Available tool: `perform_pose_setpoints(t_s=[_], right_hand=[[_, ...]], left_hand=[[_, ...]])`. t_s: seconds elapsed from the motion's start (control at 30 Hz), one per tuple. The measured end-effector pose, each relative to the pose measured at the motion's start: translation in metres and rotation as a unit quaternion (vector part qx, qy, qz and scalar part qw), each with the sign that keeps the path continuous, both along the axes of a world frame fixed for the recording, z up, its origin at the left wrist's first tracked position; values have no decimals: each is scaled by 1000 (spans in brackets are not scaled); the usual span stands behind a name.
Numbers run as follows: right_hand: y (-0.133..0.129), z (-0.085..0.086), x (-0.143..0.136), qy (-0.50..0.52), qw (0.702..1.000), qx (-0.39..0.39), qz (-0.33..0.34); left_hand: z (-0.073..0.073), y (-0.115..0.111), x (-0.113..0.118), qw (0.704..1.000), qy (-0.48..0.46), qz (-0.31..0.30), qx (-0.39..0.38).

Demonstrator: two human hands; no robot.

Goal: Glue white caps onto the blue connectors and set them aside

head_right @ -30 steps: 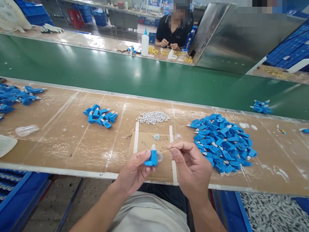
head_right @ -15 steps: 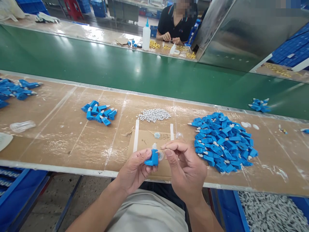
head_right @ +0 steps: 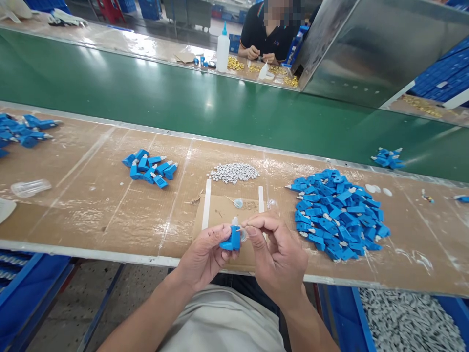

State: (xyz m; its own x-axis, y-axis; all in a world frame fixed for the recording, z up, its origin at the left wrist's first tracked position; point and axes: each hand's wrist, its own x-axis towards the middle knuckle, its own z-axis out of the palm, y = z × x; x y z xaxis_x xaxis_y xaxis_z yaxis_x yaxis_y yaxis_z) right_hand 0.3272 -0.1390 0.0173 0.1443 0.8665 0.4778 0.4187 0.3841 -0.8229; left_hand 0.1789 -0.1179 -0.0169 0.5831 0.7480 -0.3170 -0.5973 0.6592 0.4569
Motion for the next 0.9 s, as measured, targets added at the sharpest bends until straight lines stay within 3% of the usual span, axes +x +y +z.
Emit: perform_pose_setpoints(t_s=[0.1,0.27,0.43,0.57,0.7,0.8,0.9], right_hand=[[-1,2,0,10,1000,-2,12],[2,4,10,105,994,-10,-27],[1,-31,24,24,994,-106,-32],[4,-53,34,43,981,-185,-45],[37,-41,45,3,983,-165,-83],[79,-29,44,-140,977,-161,-21],[119,-27,29,-282,947,-137,67]], left_hand=[[-1,-1,0,1000,-3,3,-7],[-8,1,-5,999,-16,11,-44],[-21,6,-21,993,-19,62,-96],[-26,9,-31,990,-23,93,-108],[-25,10,-36,988,-12,97,-119],[-27,9,-39,987,-13,103,-127],[-34,7,-41,986,-15,106,-128]])
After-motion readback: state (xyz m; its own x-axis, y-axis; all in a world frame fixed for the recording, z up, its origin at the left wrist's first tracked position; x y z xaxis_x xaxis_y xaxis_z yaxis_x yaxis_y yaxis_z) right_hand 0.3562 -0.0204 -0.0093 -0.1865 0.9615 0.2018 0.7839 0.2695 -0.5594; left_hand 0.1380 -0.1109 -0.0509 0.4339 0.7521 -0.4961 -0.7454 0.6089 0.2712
